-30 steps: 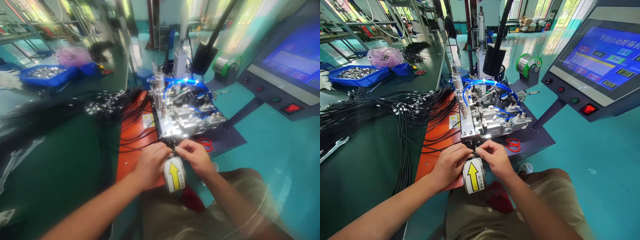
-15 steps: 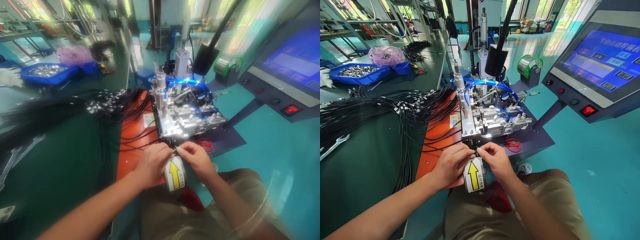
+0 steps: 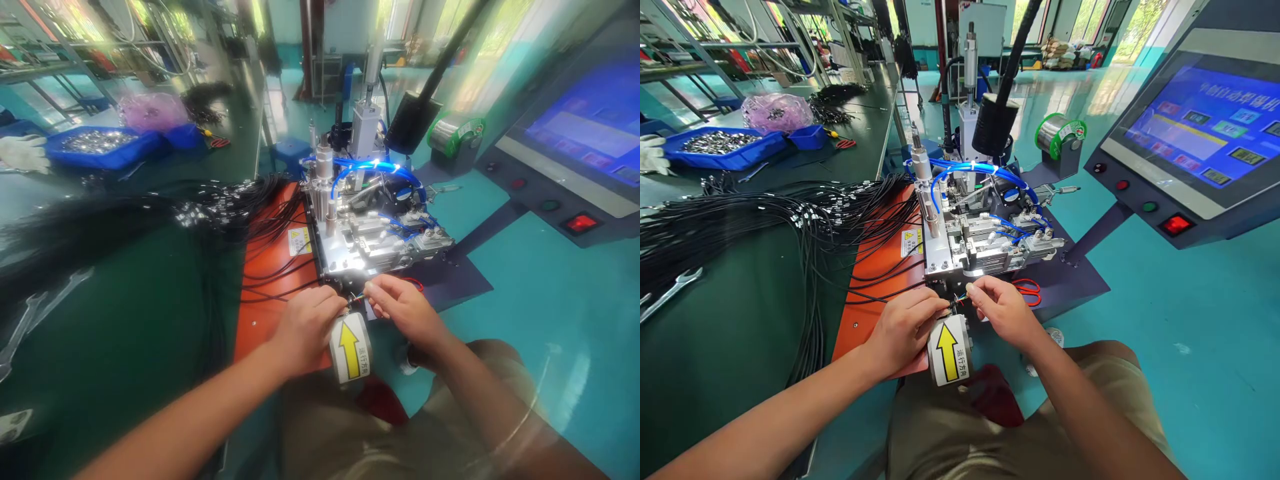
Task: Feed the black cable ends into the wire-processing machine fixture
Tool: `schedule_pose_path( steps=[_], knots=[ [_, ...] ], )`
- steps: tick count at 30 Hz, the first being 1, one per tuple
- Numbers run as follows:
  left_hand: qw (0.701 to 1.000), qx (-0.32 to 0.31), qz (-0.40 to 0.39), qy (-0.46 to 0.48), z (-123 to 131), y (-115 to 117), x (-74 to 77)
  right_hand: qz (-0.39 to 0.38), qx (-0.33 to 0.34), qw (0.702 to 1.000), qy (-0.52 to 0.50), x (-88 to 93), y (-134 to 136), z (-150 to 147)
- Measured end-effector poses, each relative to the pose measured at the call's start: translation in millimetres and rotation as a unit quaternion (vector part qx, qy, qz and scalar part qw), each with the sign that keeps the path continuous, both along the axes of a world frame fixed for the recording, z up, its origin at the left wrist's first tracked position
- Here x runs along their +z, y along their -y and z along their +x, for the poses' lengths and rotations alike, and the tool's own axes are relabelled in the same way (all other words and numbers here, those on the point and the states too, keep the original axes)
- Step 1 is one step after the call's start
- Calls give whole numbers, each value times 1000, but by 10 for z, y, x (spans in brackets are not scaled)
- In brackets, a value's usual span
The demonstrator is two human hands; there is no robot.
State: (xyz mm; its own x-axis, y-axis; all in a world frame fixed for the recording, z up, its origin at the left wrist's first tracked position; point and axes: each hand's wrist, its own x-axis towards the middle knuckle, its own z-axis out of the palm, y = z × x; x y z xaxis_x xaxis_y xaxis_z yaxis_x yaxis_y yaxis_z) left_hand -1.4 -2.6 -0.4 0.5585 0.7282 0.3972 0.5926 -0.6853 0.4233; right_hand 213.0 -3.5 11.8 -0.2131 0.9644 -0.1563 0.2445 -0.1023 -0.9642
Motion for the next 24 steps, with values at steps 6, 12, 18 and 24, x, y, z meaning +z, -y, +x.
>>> schedule_pose_path(
  steps=[6,12,18,24],
  knots=[
    [1000,9,0,-7,-2,-4,-9,49,40,995,78,47,-24,-31],
    [1000,21,1,-20,13,2,16,100,41,990,86,-36,-26,-69],
    [998,51,2,-34,11,1,10,123,-7,989,86,-203,12,-153],
    [999,39,3,-25,1,-5,-4,117,-34,990,71,-301,29,-218]
  ],
)
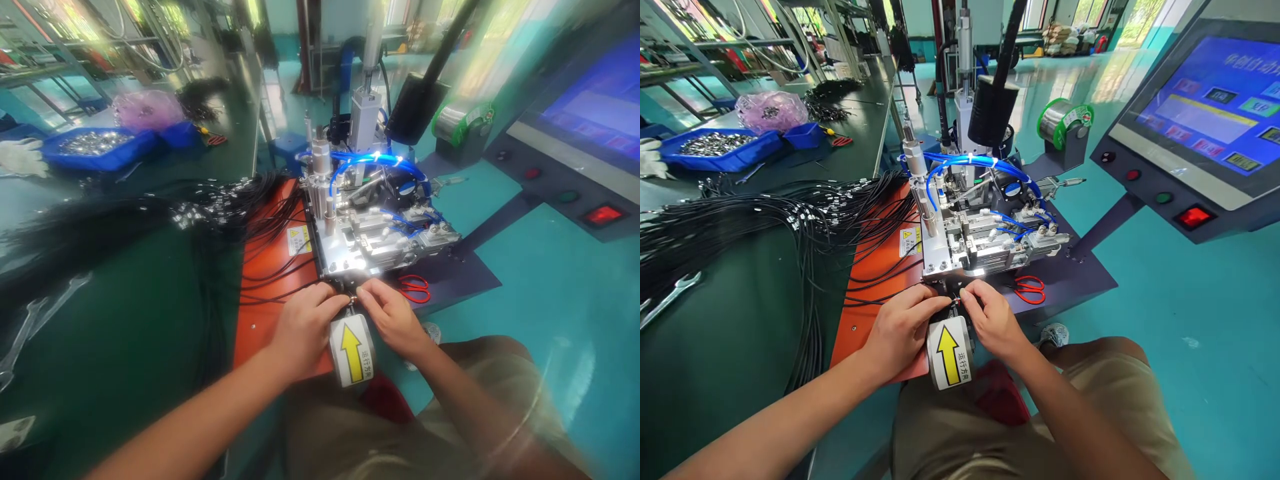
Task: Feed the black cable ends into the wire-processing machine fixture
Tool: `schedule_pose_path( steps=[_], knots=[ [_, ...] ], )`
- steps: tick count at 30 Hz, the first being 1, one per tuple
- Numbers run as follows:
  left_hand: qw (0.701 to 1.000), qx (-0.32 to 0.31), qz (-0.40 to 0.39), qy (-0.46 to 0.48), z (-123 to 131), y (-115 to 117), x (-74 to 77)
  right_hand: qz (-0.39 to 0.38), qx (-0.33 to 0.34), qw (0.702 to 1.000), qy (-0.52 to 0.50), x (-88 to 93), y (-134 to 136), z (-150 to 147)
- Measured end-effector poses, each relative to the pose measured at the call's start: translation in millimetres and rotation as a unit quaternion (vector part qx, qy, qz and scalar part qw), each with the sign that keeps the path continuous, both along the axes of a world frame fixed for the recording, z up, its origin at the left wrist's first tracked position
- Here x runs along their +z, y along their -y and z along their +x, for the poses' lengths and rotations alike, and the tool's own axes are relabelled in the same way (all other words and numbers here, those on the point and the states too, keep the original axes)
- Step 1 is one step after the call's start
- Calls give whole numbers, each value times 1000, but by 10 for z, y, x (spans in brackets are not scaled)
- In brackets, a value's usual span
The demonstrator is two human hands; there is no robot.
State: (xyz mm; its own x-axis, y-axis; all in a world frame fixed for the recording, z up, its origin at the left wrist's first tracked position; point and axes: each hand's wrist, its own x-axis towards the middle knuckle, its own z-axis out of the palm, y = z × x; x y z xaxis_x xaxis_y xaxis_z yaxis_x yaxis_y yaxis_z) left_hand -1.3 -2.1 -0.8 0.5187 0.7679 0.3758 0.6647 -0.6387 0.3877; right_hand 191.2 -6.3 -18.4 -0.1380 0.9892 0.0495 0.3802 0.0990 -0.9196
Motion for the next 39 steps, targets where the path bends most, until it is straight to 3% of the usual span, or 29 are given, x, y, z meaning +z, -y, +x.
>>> schedule_pose_path(
  steps=[39],
  knots=[
    [997,34,15,-63,29,-2,15,10,-16,1000,-19,-71,-8,-56]
  ],
)
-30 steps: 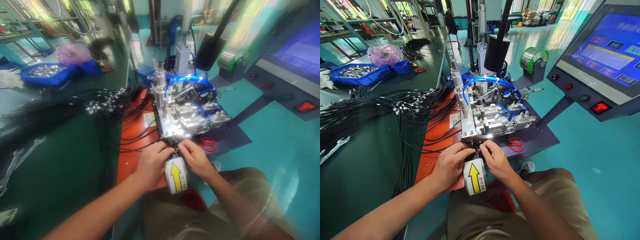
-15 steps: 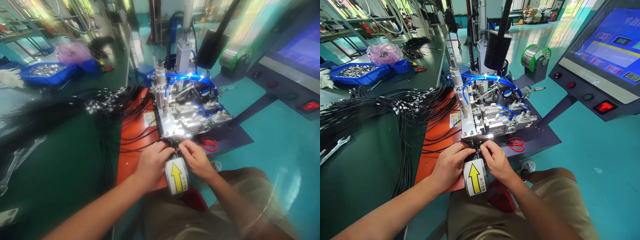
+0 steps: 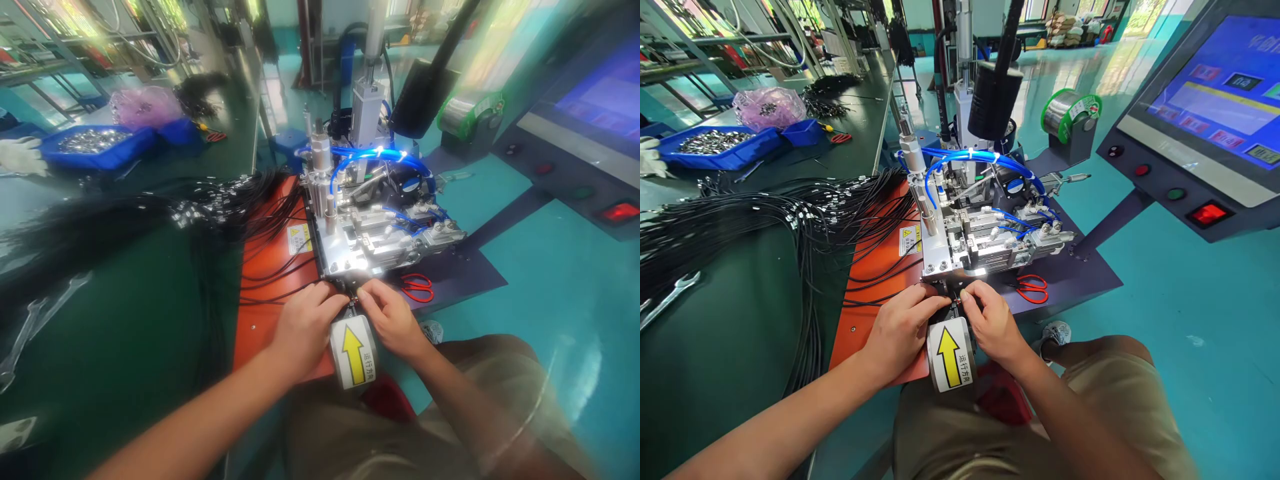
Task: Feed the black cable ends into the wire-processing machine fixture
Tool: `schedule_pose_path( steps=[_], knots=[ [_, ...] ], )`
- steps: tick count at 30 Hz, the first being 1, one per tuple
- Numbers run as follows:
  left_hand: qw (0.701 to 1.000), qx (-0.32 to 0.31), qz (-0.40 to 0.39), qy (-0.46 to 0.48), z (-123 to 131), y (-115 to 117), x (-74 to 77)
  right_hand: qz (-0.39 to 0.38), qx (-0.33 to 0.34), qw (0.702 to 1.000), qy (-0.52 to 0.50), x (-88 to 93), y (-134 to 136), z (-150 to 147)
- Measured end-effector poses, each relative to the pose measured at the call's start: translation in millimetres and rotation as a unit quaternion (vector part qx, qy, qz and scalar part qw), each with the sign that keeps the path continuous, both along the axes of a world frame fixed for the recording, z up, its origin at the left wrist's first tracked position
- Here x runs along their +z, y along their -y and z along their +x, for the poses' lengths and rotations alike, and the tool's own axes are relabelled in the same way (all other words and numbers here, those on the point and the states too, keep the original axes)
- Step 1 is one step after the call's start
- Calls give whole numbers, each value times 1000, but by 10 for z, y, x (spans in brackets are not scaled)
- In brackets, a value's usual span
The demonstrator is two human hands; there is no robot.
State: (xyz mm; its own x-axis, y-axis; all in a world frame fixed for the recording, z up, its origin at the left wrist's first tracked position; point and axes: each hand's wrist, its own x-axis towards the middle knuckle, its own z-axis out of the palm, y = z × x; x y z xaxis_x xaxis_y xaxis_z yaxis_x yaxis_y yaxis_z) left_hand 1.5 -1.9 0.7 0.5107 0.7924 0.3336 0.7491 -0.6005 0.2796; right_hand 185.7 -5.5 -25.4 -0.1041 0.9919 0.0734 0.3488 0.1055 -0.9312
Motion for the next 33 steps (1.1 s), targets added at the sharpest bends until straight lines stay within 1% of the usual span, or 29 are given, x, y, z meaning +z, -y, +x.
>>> schedule_pose_path(
  steps=[4,10,14,17,23,29,33],
  knots=[
    [1000,6,9,-10,8,-1,11,3,-5,1000,6,5,10,-10],
    [1000,11,2,-21,12,1,39,4,-11,1000,21,18,16,-26],
    [1000,8,1,-16,14,-1,37,-8,-16,1000,16,13,5,-38],
    [1000,5,-6,-11,12,-4,21,-35,-24,999,5,2,5,-34],
    [1000,6,-9,-10,2,-7,-2,-126,-49,990,-28,-29,113,25],
    [1000,10,-9,-10,6,-4,5,-161,-57,978,-116,1,215,7],
    [1000,7,-7,-12,7,-10,-9,-202,-65,961,-179,61,229,-37]
  ],
)
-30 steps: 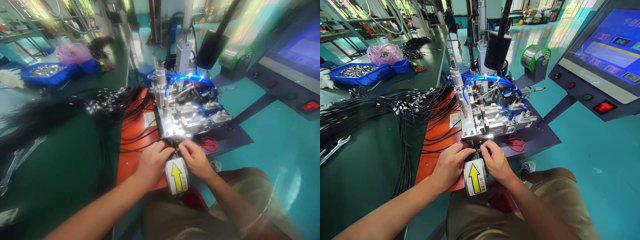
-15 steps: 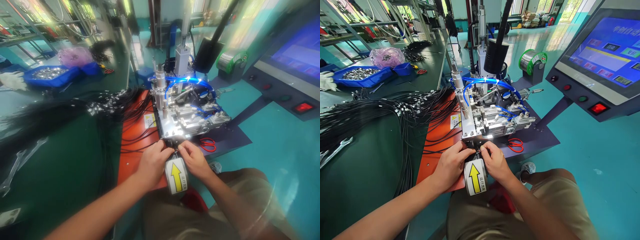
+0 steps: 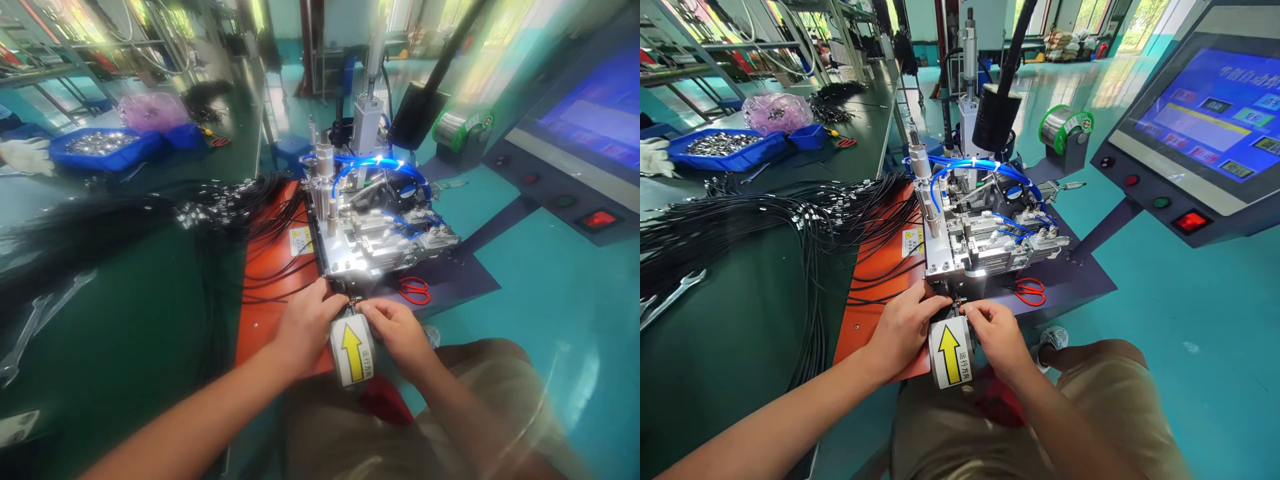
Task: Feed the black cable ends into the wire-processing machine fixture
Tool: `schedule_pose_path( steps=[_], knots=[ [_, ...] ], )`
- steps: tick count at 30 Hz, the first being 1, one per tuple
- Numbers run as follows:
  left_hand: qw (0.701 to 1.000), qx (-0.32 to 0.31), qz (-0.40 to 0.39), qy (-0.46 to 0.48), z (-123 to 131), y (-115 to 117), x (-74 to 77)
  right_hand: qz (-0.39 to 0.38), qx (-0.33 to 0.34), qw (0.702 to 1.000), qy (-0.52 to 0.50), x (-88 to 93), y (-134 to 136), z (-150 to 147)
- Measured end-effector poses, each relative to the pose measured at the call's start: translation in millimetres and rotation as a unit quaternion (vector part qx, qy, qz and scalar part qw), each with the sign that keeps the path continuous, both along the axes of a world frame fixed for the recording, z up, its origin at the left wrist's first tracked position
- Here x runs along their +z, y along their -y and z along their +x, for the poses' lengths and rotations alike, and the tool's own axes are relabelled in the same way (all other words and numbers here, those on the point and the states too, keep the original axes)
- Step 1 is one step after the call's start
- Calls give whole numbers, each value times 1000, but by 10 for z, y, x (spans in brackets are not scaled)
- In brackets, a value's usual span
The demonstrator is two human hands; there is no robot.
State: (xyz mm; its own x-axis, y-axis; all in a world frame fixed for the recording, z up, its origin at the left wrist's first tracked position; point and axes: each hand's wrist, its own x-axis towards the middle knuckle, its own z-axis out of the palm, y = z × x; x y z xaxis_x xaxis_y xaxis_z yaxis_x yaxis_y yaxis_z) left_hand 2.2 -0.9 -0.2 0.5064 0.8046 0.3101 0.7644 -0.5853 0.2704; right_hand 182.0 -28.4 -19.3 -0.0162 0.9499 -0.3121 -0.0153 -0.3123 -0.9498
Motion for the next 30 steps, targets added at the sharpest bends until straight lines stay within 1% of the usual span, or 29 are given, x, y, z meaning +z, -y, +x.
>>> schedule_pose_path(
  steps=[5,10,12,15,20,24,30],
  knots=[
    [1000,7,4,-12,-5,9,-10,-33,-12,997,-66,72,3,-47],
    [1000,14,14,-21,-9,26,1,-35,-31,997,-66,75,-20,-68],
    [999,16,16,-24,-7,26,9,-24,-30,998,-40,71,-28,-64],
    [999,17,19,-27,0,21,18,13,-16,999,42,63,-35,-46],
    [999,19,19,-29,6,19,16,88,-7,979,184,54,-46,-17],
    [999,15,20,-24,5,21,12,119,1,967,227,88,-51,-18],
    [999,18,18,-28,3,22,8,120,6,958,259,110,-55,-21]
  ],
)
